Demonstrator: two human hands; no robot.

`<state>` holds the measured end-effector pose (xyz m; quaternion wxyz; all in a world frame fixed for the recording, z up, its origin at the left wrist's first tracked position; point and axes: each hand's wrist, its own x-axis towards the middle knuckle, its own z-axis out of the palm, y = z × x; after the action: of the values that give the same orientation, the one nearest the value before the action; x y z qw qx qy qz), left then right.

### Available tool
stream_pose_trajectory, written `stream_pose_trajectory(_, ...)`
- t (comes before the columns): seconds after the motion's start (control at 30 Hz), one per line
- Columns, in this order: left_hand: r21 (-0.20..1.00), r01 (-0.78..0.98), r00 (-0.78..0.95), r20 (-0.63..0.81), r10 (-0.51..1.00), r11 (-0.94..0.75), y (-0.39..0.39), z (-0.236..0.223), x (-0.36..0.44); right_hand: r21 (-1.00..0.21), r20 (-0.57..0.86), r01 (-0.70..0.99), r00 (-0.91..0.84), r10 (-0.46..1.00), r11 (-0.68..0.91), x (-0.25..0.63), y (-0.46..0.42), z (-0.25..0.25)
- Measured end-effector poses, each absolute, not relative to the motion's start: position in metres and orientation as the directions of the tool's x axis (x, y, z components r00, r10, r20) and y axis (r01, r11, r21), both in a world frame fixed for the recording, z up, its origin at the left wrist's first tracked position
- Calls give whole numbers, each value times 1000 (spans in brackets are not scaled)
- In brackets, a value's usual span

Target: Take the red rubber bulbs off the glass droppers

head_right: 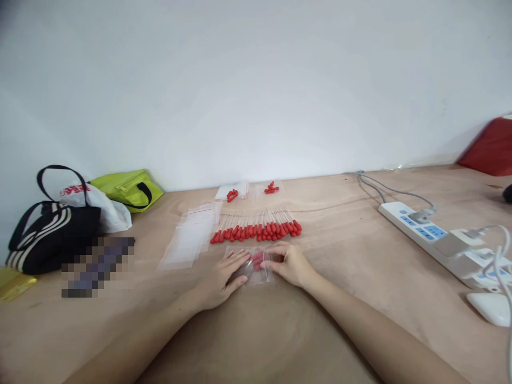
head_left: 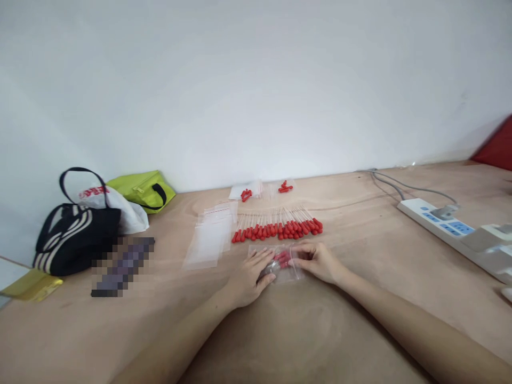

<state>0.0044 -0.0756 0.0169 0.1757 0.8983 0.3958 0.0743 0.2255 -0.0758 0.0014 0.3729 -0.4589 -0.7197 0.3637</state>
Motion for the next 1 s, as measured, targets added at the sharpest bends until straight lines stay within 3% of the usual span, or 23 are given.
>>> stream_pose_trajectory(0.37, 334, 686, 682, 14, 731, -646, -75, 14, 5, -708, 200, 549, -446, 873, 443, 219, -72, 7)
stream_pose_trajectory(0.67, 284, 635, 759, -61, 648, -718, -78, 21, 3, -836, 92, 416, -537, 838, 358, 226, -76, 17)
stream_pose_trajectory(0.77, 269, 639, 759, -75, 646, -720, -78, 20, 3, -901, 25, 354, -538, 843, 253, 231, -74, 19)
stream_pose_trajectory(0.9, 258, 639, 762, -80, 643, -725, -77, 19, 2, -962, -203, 262, -513, 834, -72, 250, -67, 17)
stream_pose_trajectory(1.0, 244, 649, 756, -101, 647, -720, -77, 19, 3, -966, -243, 201, -488, 839, -163, 268, -60, 18)
